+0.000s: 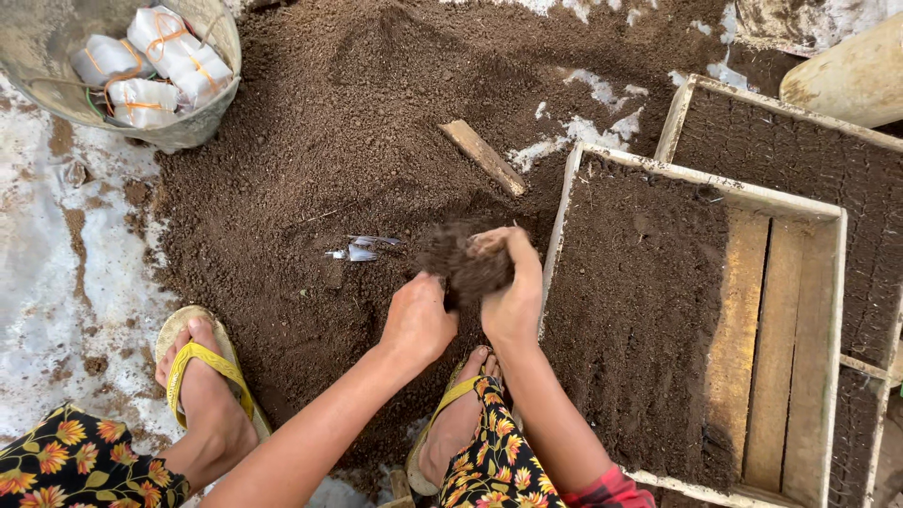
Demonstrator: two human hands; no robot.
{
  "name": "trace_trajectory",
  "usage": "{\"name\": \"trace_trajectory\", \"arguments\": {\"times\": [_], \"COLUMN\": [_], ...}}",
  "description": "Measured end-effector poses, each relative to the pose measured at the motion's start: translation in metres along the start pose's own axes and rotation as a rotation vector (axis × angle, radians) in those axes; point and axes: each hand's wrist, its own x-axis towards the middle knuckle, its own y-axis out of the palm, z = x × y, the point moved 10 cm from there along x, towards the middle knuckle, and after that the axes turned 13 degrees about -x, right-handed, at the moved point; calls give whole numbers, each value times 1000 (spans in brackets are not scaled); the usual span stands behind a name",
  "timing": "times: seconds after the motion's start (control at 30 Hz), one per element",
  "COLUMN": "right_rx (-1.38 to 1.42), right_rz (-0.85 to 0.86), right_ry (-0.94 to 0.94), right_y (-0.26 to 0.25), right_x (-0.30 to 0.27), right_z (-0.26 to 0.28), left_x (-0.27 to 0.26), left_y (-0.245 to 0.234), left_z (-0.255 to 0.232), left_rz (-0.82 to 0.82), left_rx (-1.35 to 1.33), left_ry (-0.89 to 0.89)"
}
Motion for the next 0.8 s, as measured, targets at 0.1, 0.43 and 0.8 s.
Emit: {"name": "trace_trajectory", "arguments": {"times": [0.1,0.43,0.8], "right_rx": [-640,-1202,-771], "right_rz": [242,349,-209], "right_ry": [-315,-840,-440], "right_y": [24,21,-58], "right_x": [-34,-41,50], "right_z": [46,-18,-115], "left_x": [-1,-12,4], "left_y": [-2,-37,-37], "left_z": [0,-11,12], "left_rz": [21,-220,-385], "left_rx": [44,6,355], "left_ry": [30,158,283]}}
